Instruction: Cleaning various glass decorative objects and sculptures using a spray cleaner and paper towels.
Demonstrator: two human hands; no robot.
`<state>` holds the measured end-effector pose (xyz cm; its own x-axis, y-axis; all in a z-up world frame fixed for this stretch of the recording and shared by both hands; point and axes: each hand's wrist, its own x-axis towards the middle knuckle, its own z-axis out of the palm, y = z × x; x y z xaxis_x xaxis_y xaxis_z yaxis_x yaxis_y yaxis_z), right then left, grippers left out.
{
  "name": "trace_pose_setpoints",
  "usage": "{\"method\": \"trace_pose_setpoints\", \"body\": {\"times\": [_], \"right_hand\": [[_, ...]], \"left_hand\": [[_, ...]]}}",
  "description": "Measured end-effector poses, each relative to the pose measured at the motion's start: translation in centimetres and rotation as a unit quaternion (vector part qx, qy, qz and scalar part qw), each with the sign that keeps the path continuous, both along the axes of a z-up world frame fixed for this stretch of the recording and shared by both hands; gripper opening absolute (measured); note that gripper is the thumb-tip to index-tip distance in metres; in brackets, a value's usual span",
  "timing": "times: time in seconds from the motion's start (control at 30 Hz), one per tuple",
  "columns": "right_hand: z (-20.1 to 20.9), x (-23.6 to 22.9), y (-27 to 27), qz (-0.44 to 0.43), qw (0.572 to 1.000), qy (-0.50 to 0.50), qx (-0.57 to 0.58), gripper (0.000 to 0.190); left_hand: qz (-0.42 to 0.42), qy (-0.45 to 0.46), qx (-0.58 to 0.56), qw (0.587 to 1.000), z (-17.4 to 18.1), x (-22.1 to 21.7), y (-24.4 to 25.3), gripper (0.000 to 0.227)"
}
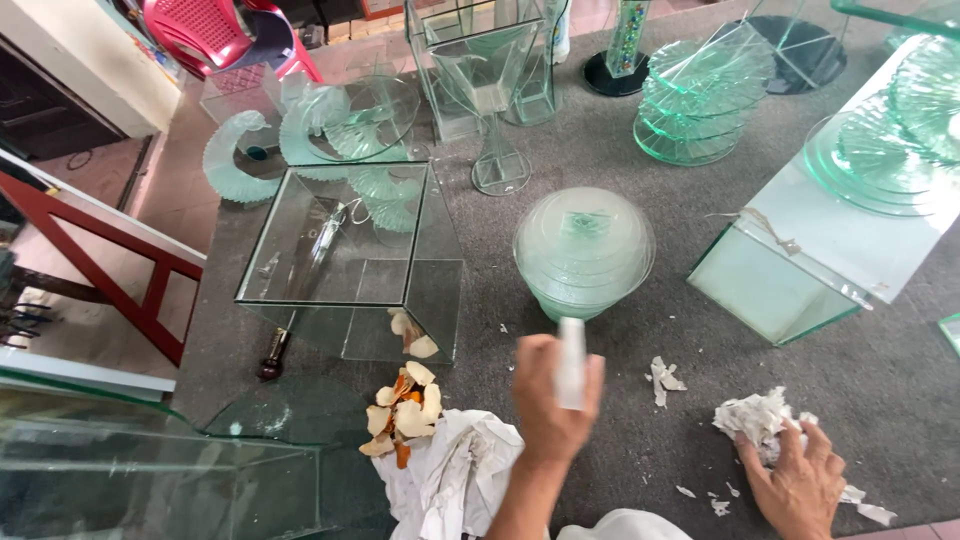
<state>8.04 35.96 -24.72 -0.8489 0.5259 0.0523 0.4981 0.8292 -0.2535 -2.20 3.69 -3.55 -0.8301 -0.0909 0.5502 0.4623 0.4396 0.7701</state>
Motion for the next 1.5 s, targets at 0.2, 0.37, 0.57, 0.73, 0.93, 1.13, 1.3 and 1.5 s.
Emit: {"method": "trace_pose_setpoints", "body": {"times": [0.2, 0.37, 0.57, 0.73, 0.93, 1.13, 1.3, 1.5], "right_hand": [[-2.1, 0.1, 1.0, 0.010, 0.999, 0.026, 0.030, 0.071], [-2.6, -0.3, 1.2, -0.014, 0.999, 0.025, 0.020, 0.070], [-4.8, -0.3, 2.3, 0.035, 0.996, 0.055, 0.059, 0.066], [5.9, -3.0, -2.6, 0.048, 0.981, 0.007, -0.185, 0.066], [20.4, -12.8, -9.7, 0.158, 0.939, 0.144, -0.270, 0.039], [25.5, -18.5, -12.4, 0.052, 0.825, 0.196, -0.527, 0.036], [23.1, -17.7, -10.3, -0.160, 0.747, 0.179, -0.621, 0.035], [13.5, -11.7, -5.7, -0.152, 0.895, 0.053, -0.416, 0.043]], "left_hand": [[-0.029, 0.008, -0.015, 0.999, 3.0, -0.3, -1.7, 0.024], [-0.042, -0.015, 0.003, 0.999, 3.6, -0.7, -0.2, 0.030], [0.025, 0.013, 0.023, 0.999, 3.2, -1.7, -1.3, 0.029], [0.133, -0.093, 0.134, 0.977, -1.0, -2.3, -5.7, 0.042], [0.201, -0.016, 0.087, 0.976, -1.9, -3.2, -8.5, 0.043], [0.207, -0.077, 0.012, 0.975, -6.8, -2.1, -9.0, 0.061], [0.230, -0.244, 0.073, 0.939, -4.3, 3.4, -6.4, 0.092], [0.098, -0.055, 0.002, 0.994, -2.2, 7.6, -0.7, 0.027]]}}
